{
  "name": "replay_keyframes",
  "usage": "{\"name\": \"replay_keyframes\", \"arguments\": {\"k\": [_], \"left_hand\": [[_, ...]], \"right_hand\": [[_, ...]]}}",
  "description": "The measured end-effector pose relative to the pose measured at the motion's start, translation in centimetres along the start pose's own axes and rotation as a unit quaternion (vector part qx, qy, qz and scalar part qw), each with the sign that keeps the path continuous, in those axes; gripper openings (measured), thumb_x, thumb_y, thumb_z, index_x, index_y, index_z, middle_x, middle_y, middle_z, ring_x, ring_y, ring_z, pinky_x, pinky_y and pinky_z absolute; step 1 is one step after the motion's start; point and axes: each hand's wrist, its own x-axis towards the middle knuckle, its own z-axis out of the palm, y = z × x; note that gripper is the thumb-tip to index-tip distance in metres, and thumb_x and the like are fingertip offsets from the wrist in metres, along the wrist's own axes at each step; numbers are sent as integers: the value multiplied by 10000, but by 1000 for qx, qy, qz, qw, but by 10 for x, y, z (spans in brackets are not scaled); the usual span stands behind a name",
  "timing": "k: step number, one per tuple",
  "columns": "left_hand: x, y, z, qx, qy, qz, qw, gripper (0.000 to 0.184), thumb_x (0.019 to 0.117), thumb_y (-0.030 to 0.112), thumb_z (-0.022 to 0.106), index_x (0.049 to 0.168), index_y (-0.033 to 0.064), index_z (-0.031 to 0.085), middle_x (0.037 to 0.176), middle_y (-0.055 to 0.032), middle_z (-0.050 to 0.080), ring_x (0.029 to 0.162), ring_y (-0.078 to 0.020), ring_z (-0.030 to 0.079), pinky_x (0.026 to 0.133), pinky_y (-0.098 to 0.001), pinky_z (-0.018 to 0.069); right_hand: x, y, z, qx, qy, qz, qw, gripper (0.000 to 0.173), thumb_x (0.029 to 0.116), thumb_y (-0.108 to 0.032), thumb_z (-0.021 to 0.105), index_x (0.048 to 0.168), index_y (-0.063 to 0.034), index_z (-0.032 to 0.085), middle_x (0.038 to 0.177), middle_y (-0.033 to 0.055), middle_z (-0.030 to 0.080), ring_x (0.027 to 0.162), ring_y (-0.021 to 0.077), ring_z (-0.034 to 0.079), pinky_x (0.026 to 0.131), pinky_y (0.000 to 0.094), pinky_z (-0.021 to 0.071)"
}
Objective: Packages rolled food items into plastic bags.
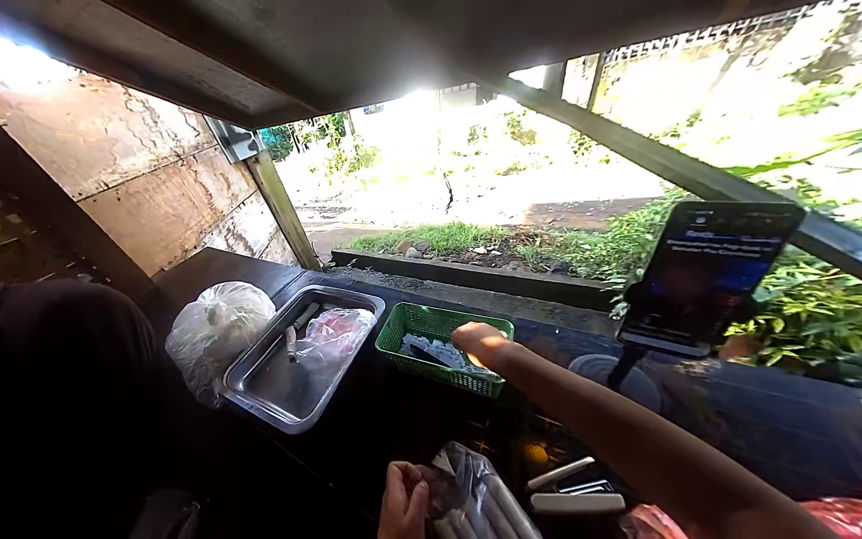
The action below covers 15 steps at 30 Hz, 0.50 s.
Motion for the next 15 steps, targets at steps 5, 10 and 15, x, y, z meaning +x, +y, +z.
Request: {"name": "replay_keyframes", "arguments": {"k": [5, 10, 15], "left_hand": [[15, 11, -12, 103, 5, -36, 994, 421, 953, -73, 554, 1351, -90, 419, 1182, -189, 629, 841, -187, 711, 752, -335, 604], [27, 8, -18, 72, -12, -68, 995, 266, 983, -52, 531, 1246, -85, 506, 1033, -140, 661, 731, -145, 702, 684, -296, 614], [21, 3, -16, 95, -5, -24, 995, 171, 970, -62, 552, 1137, -77, 582, 959, -106, 678, 716, -105, 693, 681, -264, 607]], "right_hand": [[25, -8, 1, 21, -27, 18, 999, 269, 1005, -76, 588, 1232, 54, 652, 1310, 284, 620, 1258, 455, 581, 985, 640, 471], [32, -16, 0, 36, -24, 45, 998, 238, 995, -92, 600, 1157, 76, 646, 1298, 275, 622, 1237, 440, 595, 941, 631, 485], [41, -10, 1, 79, -49, 56, 994, 272, 995, -145, 610, 1159, 66, 655, 1275, 261, 632, 1216, 409, 605, 949, 619, 475]]}}
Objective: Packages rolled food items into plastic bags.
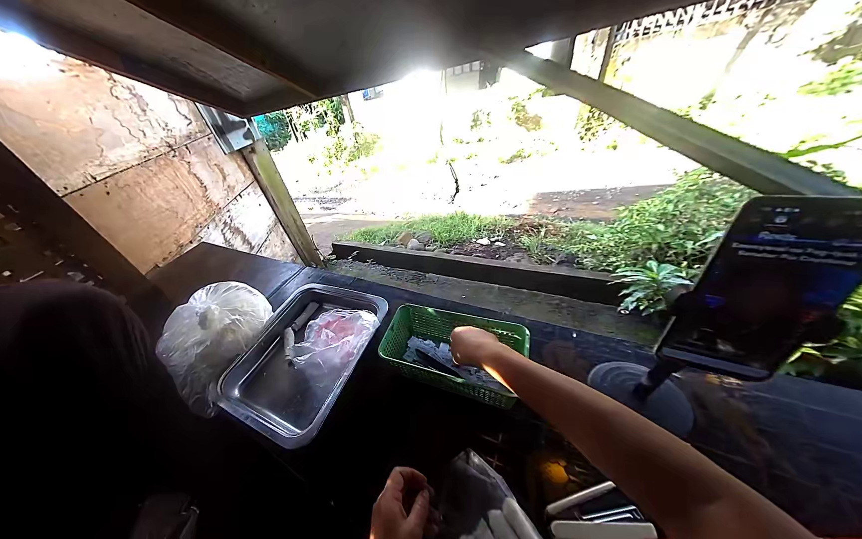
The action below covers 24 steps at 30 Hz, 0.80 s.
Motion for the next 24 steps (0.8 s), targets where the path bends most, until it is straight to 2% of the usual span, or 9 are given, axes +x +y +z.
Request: {"name": "replay_keyframes", "arguments": {"k": [5, 8, 13, 15, 19, 21, 24], "left_hand": [[-2, -5, 2, 4, 9, 30, 1000, 147, 963, -66, 549, 1102, -72, 596, 935, -91, 680, 692, -80, 680, 662, -236, 595], [-2, -6, 2, 12, 13, 39, 999, 144, 960, -64, 552, 1094, -68, 603, 923, -90, 682, 685, -79, 676, 657, -237, 592], [-3, -17, 3, 52, 26, 109, 992, 157, 946, -39, 568, 1078, -93, 635, 893, -118, 695, 692, -104, 666, 668, -267, 578], [-4, -19, 3, 58, 28, 121, 991, 152, 946, -39, 570, 1070, -96, 636, 889, -118, 694, 692, -100, 664, 673, -262, 575], [-5, -19, 5, 45, 30, 117, 992, 138, 940, -48, 571, 1056, -85, 636, 878, -101, 690, 677, -78, 656, 658, -236, 570], [-5, -19, 5, 41, 31, 119, 992, 136, 935, -52, 573, 1051, -84, 636, 869, -99, 687, 672, -76, 655, 657, -234, 571], [-5, -20, 4, 44, 28, 115, 992, 142, 940, -45, 574, 1063, -75, 640, 877, -97, 685, 678, -80, 656, 668, -239, 573]], "right_hand": [[0, 3, 2, 23, 17, 1, 1000, 288, 1022, -167, 559, 1199, 44, 643, 1286, 260, 625, 1233, 401, 599, 965, 603, 473], [9, -1, 5, 25, 33, -19, 999, 319, 1025, -193, 574, 1273, -6, 643, 1318, 242, 626, 1250, 403, 596, 979, 614, 472], [20, -12, 8, -2, 42, -90, 995, 392, 989, -81, 601, 1381, -94, 613, 1401, 228, 594, 1317, 435, 548, 1004, 668, 447], [21, -17, 8, -20, 38, -103, 994, 369, 988, -58, 582, 1352, -89, 629, 1385, 225, 605, 1305, 432, 558, 993, 662, 457], [21, -16, 8, -35, 42, -70, 996, 270, 994, -129, 601, 1226, -11, 673, 1322, 235, 632, 1257, 421, 591, 967, 635, 477], [16, -12, 2, -23, 57, -55, 997, 289, 971, -171, 666, 1203, 1, 682, 1313, 246, 632, 1250, 436, 586, 966, 652, 467], [2, 0, -9, 36, 92, -51, 994, 284, 1001, -224, 628, 1175, -10, 697, 1286, 238, 645, 1239, 418, 594, 979, 643, 459]]}}
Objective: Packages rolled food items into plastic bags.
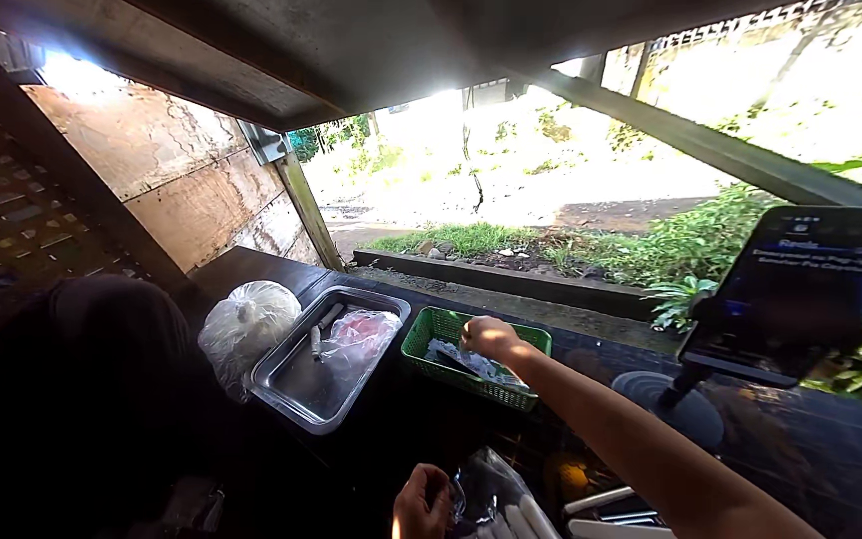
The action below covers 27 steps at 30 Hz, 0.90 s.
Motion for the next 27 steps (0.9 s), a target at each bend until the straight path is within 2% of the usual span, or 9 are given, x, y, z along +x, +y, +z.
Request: {"name": "replay_keyframes", "arguments": {"k": [3, 5, 7, 9, 11, 15, 19, 23, 27], "left_hand": [[0, -1, 0, 1, -4, 1, 1000, 141, 949, -24, 575, 1069, -57, 642, 876, -83, 691, 671, -74, 660, 666, -237, 578], [1, 2, -1, 1, -4, -11, 1000, 142, 966, -10, 576, 1086, -47, 641, 916, -96, 689, 700, -93, 673, 671, -252, 586], [1, 6, -2, 26, 2, -7, 1000, 160, 975, -13, 578, 1111, -57, 651, 1045, -146, 664, 801, -146, 693, 709, -294, 606], [2, 6, -3, 86, 21, 51, 995, 171, 958, 0, 595, 1089, -60, 688, 1175, -188, 659, 999, -209, 683, 847, -332, 584], [3, 13, -5, 102, 39, 103, 989, 200, 961, 77, 629, 1080, -60, 713, 1248, -222, 657, 1129, -303, 646, 941, -401, 540], [0, 53, -17, 23, -4, 57, 998, 326, 1016, 184, 603, 1245, -47, 627, 1171, -139, 676, 991, -139, 653, 865, -298, 535], [-4, 70, -22, 22, -26, 86, 996, 183, 1024, 147, 604, 1050, -24, 664, 898, -27, 693, 806, 13, 629, 770, -165, 510], [-9, 76, -30, 103, -75, 66, 990, 218, 1035, 189, 601, 1051, -14, 678, 895, -63, 679, 794, -59, 622, 761, -229, 506], [-11, 75, -31, 118, -87, 61, 987, 214, 1038, 167, 590, 1066, -25, 679, 911, -85, 685, 798, -73, 627, 770, -238, 511]], "right_hand": [[-14, 16, -6, 112, 36, -30, 993, 256, 1029, -207, 601, 1156, -12, 706, 1149, 203, 688, 1050, 332, 659, 933, 548, 491], [-34, 20, -7, 180, 53, -51, 981, 253, 1056, -191, 568, 1161, 0, 696, 992, 145, 694, 775, 207, 621, 760, 406, 507], [-60, 19, -4, 249, 75, -89, 961, 237, 1063, -160, 556, 1158, 18, 681, 880, 83, 687, 589, 90, 531, 592, 280, 471], [-90, 15, 1, 317, 73, -109, 939, 224, 1059, -142, 563, 1159, 13, 691, 805, 23, 686, 516, 25, 490, 510, 212, 425], [-117, 11, 11, 362, 44, -134, 921, 200, 1055, -133, 567, 1123, 1, 700, 762, -22, 673, 496, -9, 486, 481, 171, 407], [-158, -1, 41, 370, -1, -192, 909, 182, 1032, -121, 600, 1088, -13, 735, 742, -60, 664, 518, -45, 494, 501, 135, 412], [-172, -1, 62, 331, 9, -238, 913, 163, 987, -79, 594, 1023, -29, 745, 772, -42, 664, 594, -54, 518, 564, 144, 429], [-170, 2, 62, 190, -4, -309, 932, 205, 955, -60, 649, 1135, 12, 717, 1005, 141, 703, 846, 156, 628, 798, 333, 516], [-164, 2, 57, 153, -48, -299, 941, 159, 975, -50, 632, 1063, 57, 709, 902, 159, 690, 778, 178, 620, 755, 360, 508]]}}
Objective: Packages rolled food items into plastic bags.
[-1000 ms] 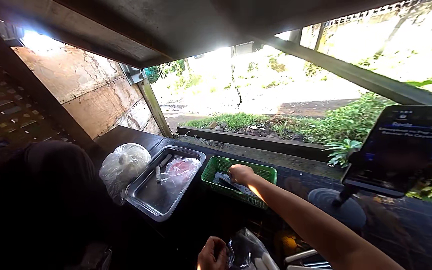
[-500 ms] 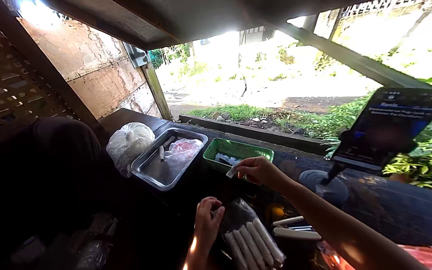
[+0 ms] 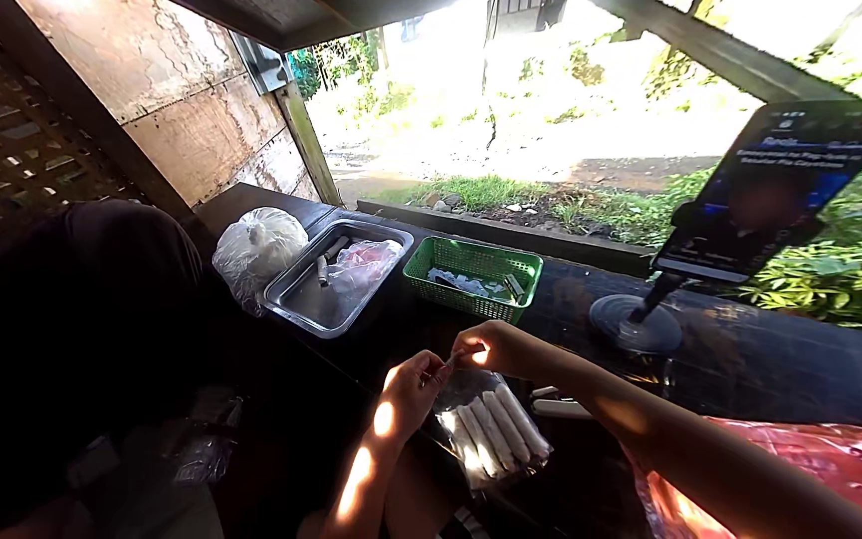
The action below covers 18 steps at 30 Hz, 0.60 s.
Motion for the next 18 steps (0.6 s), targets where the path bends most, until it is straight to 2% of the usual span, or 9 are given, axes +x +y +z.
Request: {"name": "replay_keyframes", "arguments": {"k": [2, 4, 5, 6, 7, 9, 10, 14, 18], "left_hand": [[1, 0, -1, 7, 26, -42, 999, 207, 1038, 173, 595, 1068, -13, 680, 925, -88, 676, 789, -92, 619, 763, -260, 512], [4, -7, -6, 20, 27, -121, 992, 225, 1047, 200, 588, 1102, 2, 679, 1009, -111, 661, 846, -156, 625, 806, -334, 519], [5, -14, -8, 24, 11, -158, 987, 237, 1050, 217, 585, 1116, 9, 677, 1028, -119, 654, 853, -180, 625, 801, -362, 517], [6, -22, -9, 24, -16, -188, 982, 251, 1055, 230, 580, 1131, 9, 671, 1032, -129, 660, 847, -195, 629, 787, -379, 520], [6, -28, -8, 11, -46, -216, 975, 261, 1060, 230, 576, 1152, 1, 659, 1039, -142, 668, 847, -201, 634, 778, -384, 522], [3, -33, -3, -28, -80, -246, 966, 245, 1060, 215, 580, 1157, 0, 645, 1018, -126, 662, 786, -161, 621, 696, -330, 505], [2, -34, 0, -49, -80, -252, 963, 230, 1055, 209, 588, 1147, 7, 647, 991, -108, 659, 745, -134, 610, 646, -294, 488], [5, -36, 6, -100, -77, -257, 958, 204, 1052, 195, 590, 1136, 20, 655, 934, -72, 674, 638, -66, 587, 523, -208, 419], [6, -42, 12, -103, -49, -218, 969, 184, 1044, 160, 600, 1084, -8, 662, 842, -43, 629, 619, -53, 531, 569, -206, 435]], "right_hand": [[5, 2, -5, -30, -10, 101, 994, 206, 1022, -62, 566, 1161, 37, 681, 1015, 199, 693, 841, 264, 660, 797, 439, 536], [10, 7, -5, -76, -19, 237, 968, 278, 1050, -125, 530, 1254, 5, 667, 1200, 243, 670, 1095, 387, 654, 966, 569, 486], [11, 15, -3, -87, -25, 283, 955, 301, 1061, -191, 530, 1249, -1, 669, 1210, 242, 667, 1121, 390, 646, 974, 584, 474], [11, 25, 0, -83, -33, 311, 946, 331, 1069, -265, 534, 1210, -2, 677, 1140, 223, 680, 1042, 359, 663, 919, 562, 497], [10, 35, 4, -61, -39, 329, 942, 359, 1075, -327, 533, 1150, -5, 676, 1002, 175, 672, 872, 281, 650, 801, 485, 517], [7, 47, 8, 13, -46, 345, 937, 365, 1074, -360, 543, 1022, -14, 648, 757, 56, 570, 601, 129, 514, 586, 312, 446], [7, 49, 8, 44, -49, 354, 933, 341, 1070, -339, 557, 997, -17, 640, 710, 23, 532, 554, 95, 464, 544, 274, 404], [8, 53, 7, 85, -47, 365, 926, 186, 1021, -215, 651, 1054, -32, 657, 685, -10, 497, 514, 56, 409, 498, 225, 347], [1, 56, 3, 138, -19, 335, 932, 134, 1003, -148, 667, 1022, -27, 613, 713, 7, 515, 547, 63, 457, 524, 218, 394]]}}
